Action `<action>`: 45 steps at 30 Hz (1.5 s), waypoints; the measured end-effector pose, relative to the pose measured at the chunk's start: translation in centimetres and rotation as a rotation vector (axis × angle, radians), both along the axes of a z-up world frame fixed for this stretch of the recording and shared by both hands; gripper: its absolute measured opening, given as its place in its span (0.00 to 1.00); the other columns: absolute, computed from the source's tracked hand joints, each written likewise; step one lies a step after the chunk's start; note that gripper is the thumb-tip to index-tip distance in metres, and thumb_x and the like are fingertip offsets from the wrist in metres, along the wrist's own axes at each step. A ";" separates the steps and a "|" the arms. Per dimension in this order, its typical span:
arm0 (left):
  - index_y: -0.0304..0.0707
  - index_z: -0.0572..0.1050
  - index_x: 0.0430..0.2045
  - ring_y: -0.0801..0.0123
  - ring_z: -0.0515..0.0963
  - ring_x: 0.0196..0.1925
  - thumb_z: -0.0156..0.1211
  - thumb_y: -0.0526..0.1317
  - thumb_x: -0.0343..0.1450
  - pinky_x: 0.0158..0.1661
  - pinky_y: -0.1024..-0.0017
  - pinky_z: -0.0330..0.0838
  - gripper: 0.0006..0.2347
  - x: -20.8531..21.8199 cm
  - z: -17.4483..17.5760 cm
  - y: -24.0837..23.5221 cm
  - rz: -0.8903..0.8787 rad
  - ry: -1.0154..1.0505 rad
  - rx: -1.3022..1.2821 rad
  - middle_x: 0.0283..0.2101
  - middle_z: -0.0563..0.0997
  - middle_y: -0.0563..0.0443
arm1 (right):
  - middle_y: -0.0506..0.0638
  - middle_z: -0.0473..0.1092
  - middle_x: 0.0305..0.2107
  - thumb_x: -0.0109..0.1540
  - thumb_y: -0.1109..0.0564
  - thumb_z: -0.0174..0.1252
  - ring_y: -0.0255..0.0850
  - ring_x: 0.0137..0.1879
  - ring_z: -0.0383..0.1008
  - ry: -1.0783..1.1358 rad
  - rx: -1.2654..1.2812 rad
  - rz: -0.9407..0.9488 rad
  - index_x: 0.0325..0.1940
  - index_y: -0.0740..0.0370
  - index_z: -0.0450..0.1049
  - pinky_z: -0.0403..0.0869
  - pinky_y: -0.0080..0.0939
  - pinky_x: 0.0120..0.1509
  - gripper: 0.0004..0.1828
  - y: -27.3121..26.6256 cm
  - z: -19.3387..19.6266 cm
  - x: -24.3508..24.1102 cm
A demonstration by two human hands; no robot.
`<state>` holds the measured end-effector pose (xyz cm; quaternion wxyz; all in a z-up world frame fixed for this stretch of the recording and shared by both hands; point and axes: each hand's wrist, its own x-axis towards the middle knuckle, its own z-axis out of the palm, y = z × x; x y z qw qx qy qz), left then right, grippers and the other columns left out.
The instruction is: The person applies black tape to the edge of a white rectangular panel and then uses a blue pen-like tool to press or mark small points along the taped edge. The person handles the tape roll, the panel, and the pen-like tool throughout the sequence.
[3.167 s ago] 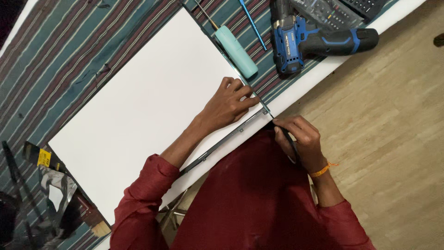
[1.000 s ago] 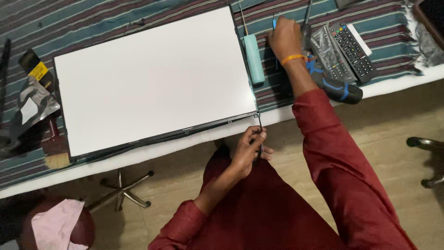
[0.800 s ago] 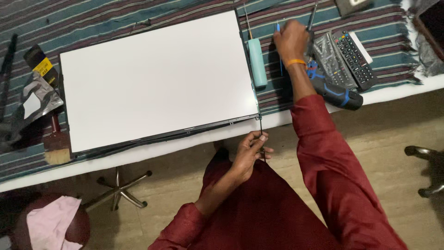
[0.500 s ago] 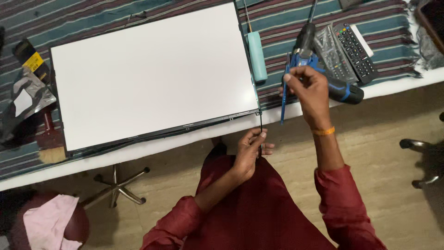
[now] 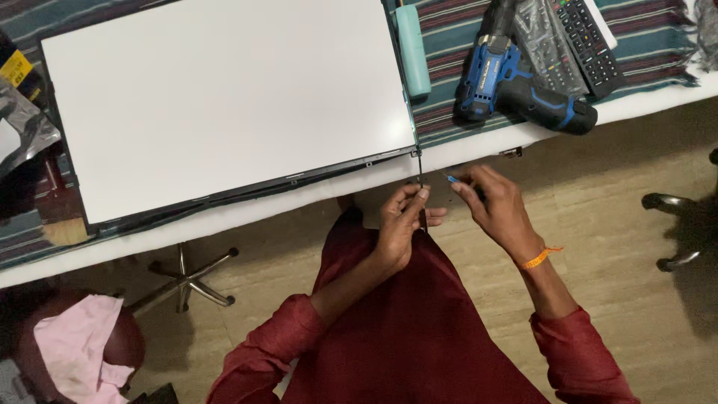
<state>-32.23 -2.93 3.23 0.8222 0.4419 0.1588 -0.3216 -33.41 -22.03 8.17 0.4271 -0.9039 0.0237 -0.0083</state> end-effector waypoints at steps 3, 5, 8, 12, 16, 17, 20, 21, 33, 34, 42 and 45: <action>0.30 0.73 0.47 0.60 0.86 0.42 0.56 0.40 0.77 0.39 0.67 0.84 0.11 -0.1 0.1 -0.4 -0.003 0.022 0.044 0.48 0.77 0.43 | 0.53 0.74 0.34 0.64 0.59 0.65 0.46 0.36 0.74 -0.050 -0.125 0.091 0.46 0.64 0.79 0.71 0.45 0.40 0.08 -0.3 0.5 0.4; 0.30 0.74 0.46 0.63 0.86 0.41 0.55 0.41 0.77 0.38 0.69 0.83 0.11 -0.1 0.0 -0.7 0.005 0.053 0.062 0.47 0.78 0.47 | 0.50 0.74 0.34 0.63 0.59 0.66 0.45 0.38 0.73 -0.142 -0.202 0.139 0.46 0.62 0.80 0.71 0.45 0.42 0.09 -0.5 0.7 1.3; 0.29 0.75 0.46 0.66 0.85 0.40 0.56 0.41 0.79 0.37 0.72 0.81 0.11 -0.3 -0.2 -1.2 0.017 0.014 0.059 0.40 0.78 0.47 | 0.48 0.75 0.35 0.61 0.59 0.68 0.44 0.39 0.71 -0.258 -0.280 0.187 0.46 0.60 0.81 0.69 0.45 0.45 0.10 -0.7 0.5 2.3; 0.31 0.75 0.43 0.69 0.84 0.38 0.57 0.40 0.78 0.37 0.74 0.80 0.09 -0.6 -0.5 -1.7 0.047 0.004 0.066 0.36 0.78 0.50 | 0.45 0.76 0.36 0.60 0.60 0.70 0.41 0.40 0.71 -0.298 -0.308 0.223 0.45 0.58 0.82 0.67 0.44 0.44 0.10 -0.8 0.4 3.1; 0.32 0.75 0.40 0.69 0.84 0.40 0.57 0.40 0.78 0.38 0.73 0.79 0.08 -0.9 -0.7 -1.8 0.068 -0.001 0.058 0.39 0.79 0.51 | 0.44 0.76 0.37 0.58 0.61 0.69 0.38 0.41 0.71 -0.313 -0.378 0.273 0.46 0.57 0.82 0.66 0.42 0.44 0.12 -0.7 0.4 3.2; 0.33 0.75 0.39 0.69 0.84 0.41 0.57 0.40 0.77 0.38 0.73 0.80 0.08 -0.9 -0.8 -1.8 0.071 0.004 0.057 0.41 0.79 0.52 | 0.44 0.76 0.36 0.58 0.61 0.69 0.39 0.40 0.71 -0.312 -0.383 0.279 0.46 0.57 0.83 0.66 0.42 0.43 0.12 -0.7 0.4 3.2; 0.33 0.75 0.40 0.68 0.84 0.43 0.58 0.39 0.78 0.40 0.72 0.80 0.07 -0.9 -1.0 -1.9 0.081 -0.013 0.040 0.40 0.77 0.50 | 0.44 0.76 0.35 0.58 0.60 0.70 0.39 0.39 0.71 -0.309 -0.399 0.290 0.45 0.57 0.83 0.65 0.43 0.42 0.11 -0.7 0.0 3.2; 0.33 0.76 0.41 0.67 0.84 0.44 0.58 0.39 0.79 0.40 0.71 0.80 0.07 -0.9 -1.1 -1.9 0.082 -0.024 0.032 0.39 0.76 0.49 | 0.44 0.77 0.35 0.58 0.60 0.69 0.39 0.39 0.71 -0.309 -0.404 0.290 0.45 0.57 0.83 0.65 0.43 0.42 0.11 -0.7 -0.2 3.2; 0.33 0.76 0.43 0.66 0.85 0.44 0.56 0.38 0.78 0.41 0.71 0.79 0.07 -2.4 0.7 0.0 -0.041 -0.080 0.096 0.44 0.79 0.50 | 0.54 0.75 0.39 0.67 0.65 0.62 0.41 0.38 0.75 -0.133 -0.077 -0.199 0.52 0.65 0.79 0.73 0.41 0.42 0.09 -2.2 0.3 1.4; 0.32 0.76 0.46 0.67 0.85 0.43 0.56 0.38 0.78 0.41 0.71 0.80 0.08 -2.5 1.0 0.4 -0.054 -0.113 0.118 0.43 0.81 0.48 | 0.56 0.75 0.40 0.67 0.67 0.60 0.39 0.36 0.74 -0.057 0.011 -0.258 0.54 0.67 0.78 0.72 0.40 0.41 0.11 -2.0 -0.4 1.8; 0.27 0.75 0.56 0.69 0.84 0.41 0.57 0.38 0.77 0.41 0.73 0.79 0.15 -3.3 3.1 5.1 -0.111 -0.308 0.278 0.40 0.84 0.41 | 0.53 0.76 0.37 0.70 0.68 0.58 0.36 0.41 0.81 -0.157 0.497 -0.366 0.50 0.69 0.74 0.79 0.36 0.45 0.04 0.2 -4.3 8.6; 0.26 0.76 0.56 0.67 0.84 0.39 0.58 0.38 0.78 0.40 0.73 0.78 0.15 -3.4 3.2 6.9 -0.137 -0.294 0.271 0.38 0.85 0.40 | 0.62 0.73 0.42 0.66 0.71 0.59 0.47 0.40 0.82 -0.310 0.103 -0.298 0.49 0.72 0.75 0.80 0.42 0.42 0.07 -0.4 -6.9 12.8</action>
